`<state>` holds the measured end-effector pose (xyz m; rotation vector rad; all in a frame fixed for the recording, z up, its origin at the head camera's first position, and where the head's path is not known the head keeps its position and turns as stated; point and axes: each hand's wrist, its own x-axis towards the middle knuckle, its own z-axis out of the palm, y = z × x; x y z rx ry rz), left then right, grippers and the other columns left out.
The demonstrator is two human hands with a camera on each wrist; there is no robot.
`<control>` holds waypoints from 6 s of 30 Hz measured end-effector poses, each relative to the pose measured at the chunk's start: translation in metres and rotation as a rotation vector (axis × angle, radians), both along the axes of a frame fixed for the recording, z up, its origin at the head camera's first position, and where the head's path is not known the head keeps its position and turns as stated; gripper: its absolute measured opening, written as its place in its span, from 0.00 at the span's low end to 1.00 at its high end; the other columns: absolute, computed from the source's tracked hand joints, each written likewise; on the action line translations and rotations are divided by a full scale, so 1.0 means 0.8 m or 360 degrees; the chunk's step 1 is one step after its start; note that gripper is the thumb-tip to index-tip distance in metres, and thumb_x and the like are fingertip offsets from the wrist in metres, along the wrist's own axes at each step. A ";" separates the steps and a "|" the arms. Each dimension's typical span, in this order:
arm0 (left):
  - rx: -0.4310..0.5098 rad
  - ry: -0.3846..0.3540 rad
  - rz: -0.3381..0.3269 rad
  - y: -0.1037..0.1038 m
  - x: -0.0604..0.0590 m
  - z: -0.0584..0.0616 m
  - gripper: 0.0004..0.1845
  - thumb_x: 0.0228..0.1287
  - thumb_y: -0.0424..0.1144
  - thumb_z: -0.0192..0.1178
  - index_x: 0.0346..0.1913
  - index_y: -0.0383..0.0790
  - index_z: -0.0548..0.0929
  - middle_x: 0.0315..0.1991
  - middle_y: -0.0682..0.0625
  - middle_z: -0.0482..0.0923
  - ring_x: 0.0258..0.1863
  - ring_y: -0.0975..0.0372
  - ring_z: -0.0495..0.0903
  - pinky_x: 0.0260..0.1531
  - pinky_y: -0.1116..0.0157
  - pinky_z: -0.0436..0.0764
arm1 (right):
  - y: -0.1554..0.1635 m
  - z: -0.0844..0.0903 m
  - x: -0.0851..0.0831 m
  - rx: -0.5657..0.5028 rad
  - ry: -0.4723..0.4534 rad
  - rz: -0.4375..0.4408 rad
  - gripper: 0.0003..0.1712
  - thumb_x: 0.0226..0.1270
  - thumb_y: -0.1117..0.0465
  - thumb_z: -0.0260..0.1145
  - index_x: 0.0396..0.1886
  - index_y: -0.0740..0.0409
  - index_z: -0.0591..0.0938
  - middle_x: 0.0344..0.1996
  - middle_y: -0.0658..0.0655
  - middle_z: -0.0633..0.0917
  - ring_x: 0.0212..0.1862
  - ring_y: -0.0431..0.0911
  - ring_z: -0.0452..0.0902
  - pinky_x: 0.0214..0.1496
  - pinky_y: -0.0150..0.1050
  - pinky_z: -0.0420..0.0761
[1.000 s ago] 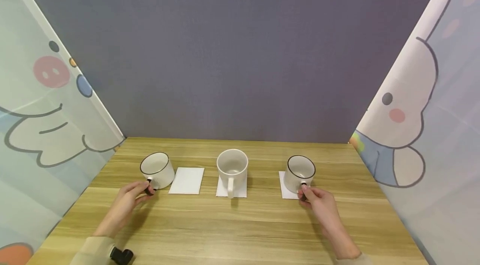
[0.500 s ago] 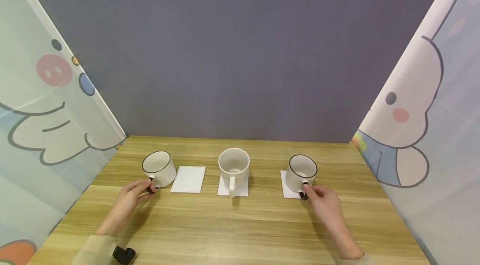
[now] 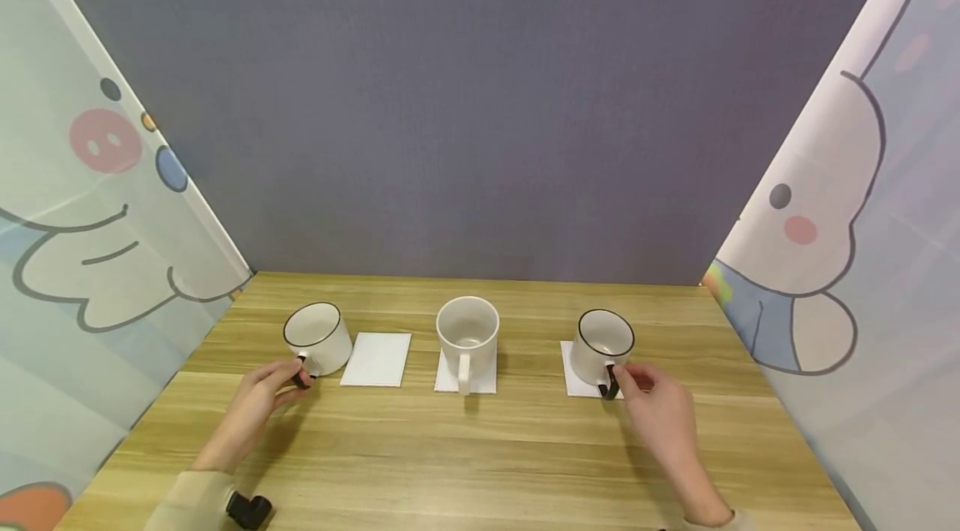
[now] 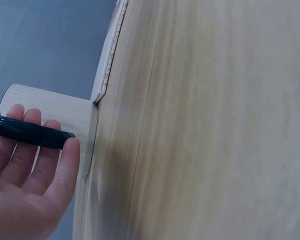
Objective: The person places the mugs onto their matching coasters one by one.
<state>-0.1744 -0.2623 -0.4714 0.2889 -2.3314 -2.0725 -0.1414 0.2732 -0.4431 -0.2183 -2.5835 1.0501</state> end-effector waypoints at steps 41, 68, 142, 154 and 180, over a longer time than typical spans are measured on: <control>-0.0050 -0.0004 0.0015 -0.002 -0.001 -0.003 0.21 0.80 0.41 0.53 0.44 0.21 0.81 0.40 0.47 0.79 0.43 0.64 0.80 0.50 0.64 0.84 | -0.078 0.063 -0.008 -0.0266 0.0620 0.0438 0.06 0.64 0.72 0.70 0.38 0.61 0.88 0.38 0.53 0.86 0.40 0.31 0.82 0.45 0.21 0.79; -0.0076 -0.0047 0.0021 -0.001 0.000 0.000 0.20 0.80 0.43 0.53 0.43 0.24 0.82 0.40 0.47 0.80 0.44 0.64 0.80 0.52 0.63 0.83 | -0.141 0.096 -0.033 -0.0545 0.0867 0.0732 0.08 0.61 0.78 0.70 0.38 0.66 0.88 0.40 0.60 0.86 0.44 0.38 0.81 0.48 0.27 0.82; -0.0154 -0.0008 0.0006 0.002 -0.003 0.000 0.22 0.80 0.45 0.53 0.40 0.25 0.82 0.42 0.44 0.80 0.44 0.63 0.80 0.51 0.63 0.83 | -0.293 0.101 -0.094 -0.0353 0.0363 0.1096 0.12 0.69 0.60 0.67 0.48 0.60 0.86 0.51 0.55 0.83 0.55 0.51 0.79 0.59 0.51 0.79; -0.0160 -0.0027 0.0002 0.001 -0.001 -0.001 0.22 0.80 0.45 0.52 0.39 0.26 0.83 0.42 0.45 0.80 0.45 0.63 0.81 0.51 0.63 0.83 | -0.317 0.078 -0.097 -0.0273 0.0250 0.1088 0.12 0.69 0.59 0.66 0.47 0.58 0.86 0.52 0.54 0.84 0.56 0.49 0.78 0.57 0.44 0.80; -0.0130 -0.0054 0.0022 0.001 -0.002 -0.001 0.21 0.80 0.44 0.52 0.39 0.26 0.83 0.42 0.45 0.80 0.44 0.62 0.81 0.52 0.62 0.83 | -0.355 0.024 -0.103 0.0269 -0.0115 0.1069 0.20 0.68 0.52 0.66 0.55 0.56 0.84 0.60 0.56 0.81 0.64 0.54 0.75 0.63 0.50 0.77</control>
